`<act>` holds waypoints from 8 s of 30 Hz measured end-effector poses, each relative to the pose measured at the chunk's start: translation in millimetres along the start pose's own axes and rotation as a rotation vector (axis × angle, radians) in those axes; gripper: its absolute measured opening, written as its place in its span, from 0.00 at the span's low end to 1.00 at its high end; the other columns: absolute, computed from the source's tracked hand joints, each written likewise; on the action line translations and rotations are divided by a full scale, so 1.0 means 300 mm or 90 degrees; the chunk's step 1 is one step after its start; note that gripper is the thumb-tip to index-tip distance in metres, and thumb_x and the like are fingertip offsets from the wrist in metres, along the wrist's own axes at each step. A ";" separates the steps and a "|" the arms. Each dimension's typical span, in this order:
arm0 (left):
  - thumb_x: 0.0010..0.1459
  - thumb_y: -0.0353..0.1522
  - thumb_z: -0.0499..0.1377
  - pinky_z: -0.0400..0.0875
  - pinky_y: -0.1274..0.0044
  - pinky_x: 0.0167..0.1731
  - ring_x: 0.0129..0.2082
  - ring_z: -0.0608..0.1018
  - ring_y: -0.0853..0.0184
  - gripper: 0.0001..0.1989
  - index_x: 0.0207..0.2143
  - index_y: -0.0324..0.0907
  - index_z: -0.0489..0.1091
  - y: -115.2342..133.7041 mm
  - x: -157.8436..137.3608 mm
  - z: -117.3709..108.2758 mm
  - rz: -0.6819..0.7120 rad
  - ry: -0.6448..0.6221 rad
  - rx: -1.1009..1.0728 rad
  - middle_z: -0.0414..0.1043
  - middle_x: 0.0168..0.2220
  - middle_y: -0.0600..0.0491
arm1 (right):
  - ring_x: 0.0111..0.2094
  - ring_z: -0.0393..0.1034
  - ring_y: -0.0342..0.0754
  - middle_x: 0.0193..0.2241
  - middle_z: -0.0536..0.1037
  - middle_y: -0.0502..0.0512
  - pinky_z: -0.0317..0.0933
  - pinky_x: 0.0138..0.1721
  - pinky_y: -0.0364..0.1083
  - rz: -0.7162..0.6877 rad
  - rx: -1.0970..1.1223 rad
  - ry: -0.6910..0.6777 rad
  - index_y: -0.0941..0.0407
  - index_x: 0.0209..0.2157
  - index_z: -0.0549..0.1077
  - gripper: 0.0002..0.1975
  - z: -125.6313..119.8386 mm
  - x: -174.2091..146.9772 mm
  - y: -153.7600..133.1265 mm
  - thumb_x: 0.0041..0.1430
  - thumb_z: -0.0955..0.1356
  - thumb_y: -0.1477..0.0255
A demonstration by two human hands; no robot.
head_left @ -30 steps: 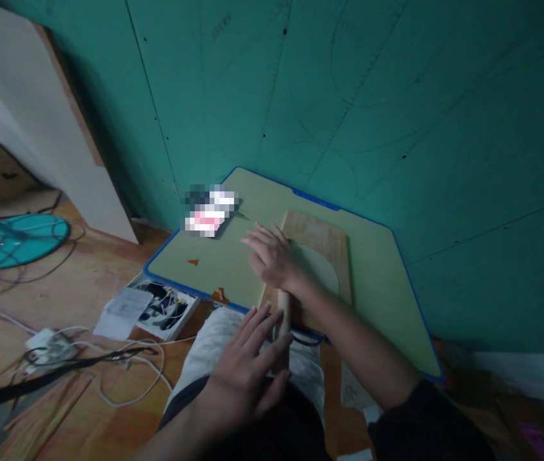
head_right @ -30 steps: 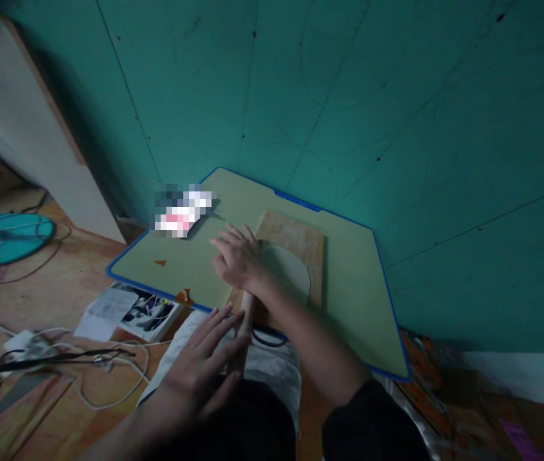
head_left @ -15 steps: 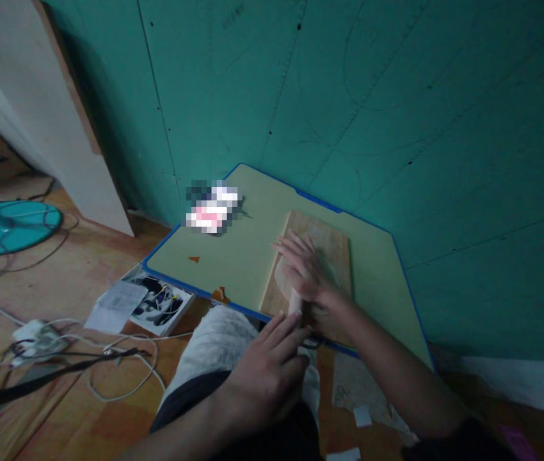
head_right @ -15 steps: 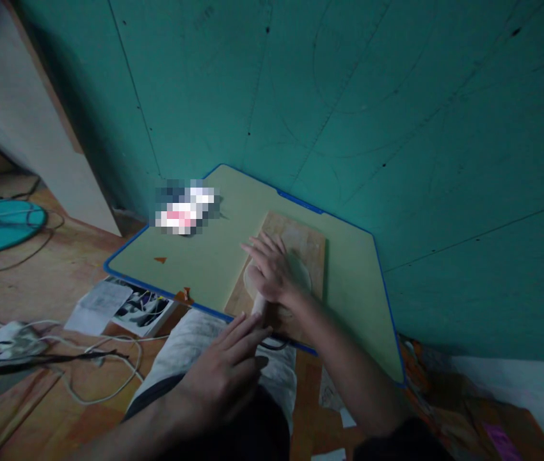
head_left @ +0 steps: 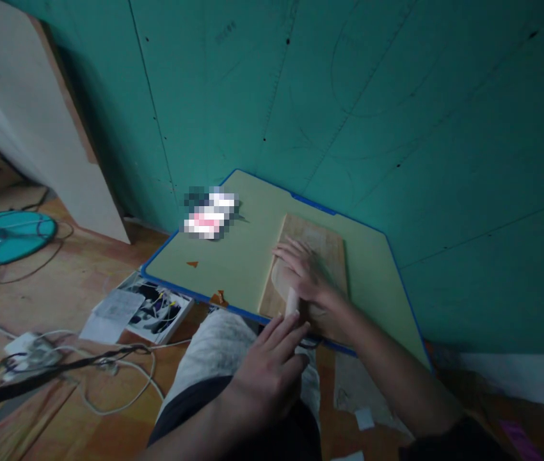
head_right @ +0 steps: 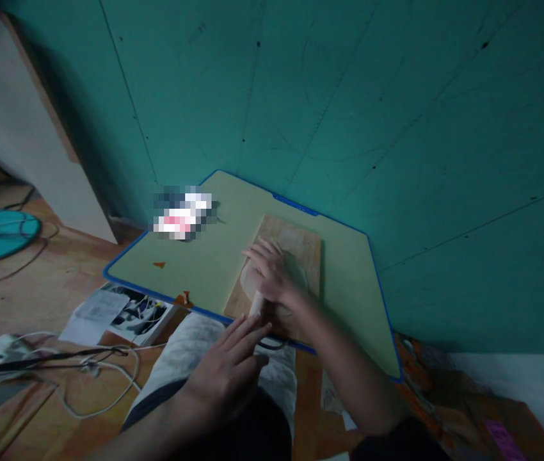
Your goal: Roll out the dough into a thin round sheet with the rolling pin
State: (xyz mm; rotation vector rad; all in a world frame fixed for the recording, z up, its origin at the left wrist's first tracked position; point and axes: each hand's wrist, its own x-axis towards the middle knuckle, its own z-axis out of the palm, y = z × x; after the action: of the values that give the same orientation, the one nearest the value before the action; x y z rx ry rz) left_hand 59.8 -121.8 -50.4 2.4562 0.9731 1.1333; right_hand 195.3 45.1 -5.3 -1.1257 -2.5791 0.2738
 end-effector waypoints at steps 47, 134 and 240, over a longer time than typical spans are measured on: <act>0.59 0.21 0.52 0.77 0.57 0.54 0.66 0.65 0.51 0.16 0.39 0.43 0.77 -0.336 0.011 -0.199 -0.070 0.056 0.129 0.77 0.51 0.46 | 0.45 0.73 0.55 0.39 0.78 0.62 0.65 0.47 0.50 0.437 -0.081 0.106 0.56 0.35 0.80 0.09 -0.043 -0.105 0.061 0.61 0.66 0.75; 0.63 0.23 0.52 0.72 0.65 0.58 0.66 0.67 0.56 0.19 0.55 0.43 0.70 -0.096 0.129 -0.076 0.065 -0.061 0.025 0.72 0.58 0.44 | 0.64 0.59 0.58 0.55 0.76 0.65 0.41 0.68 0.61 0.174 -0.091 0.078 0.59 0.47 0.77 0.20 0.014 0.085 -0.113 0.70 0.62 0.60; 0.47 0.56 0.62 0.64 0.79 0.15 0.17 0.69 0.68 0.29 0.40 0.41 0.73 -0.334 0.312 -0.306 -0.701 0.100 -0.346 0.70 0.20 0.58 | 0.71 0.48 0.54 0.70 0.55 0.62 0.45 0.69 0.61 0.383 -0.210 -0.012 0.60 0.69 0.55 0.30 -0.033 -0.668 0.150 0.72 0.53 0.61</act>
State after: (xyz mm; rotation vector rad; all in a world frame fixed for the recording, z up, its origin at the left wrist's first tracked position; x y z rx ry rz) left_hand -11.5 11.8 14.9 1.0984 1.4998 0.9602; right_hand 357.8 -72.2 -50.9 -2.0152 -2.2863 -0.0169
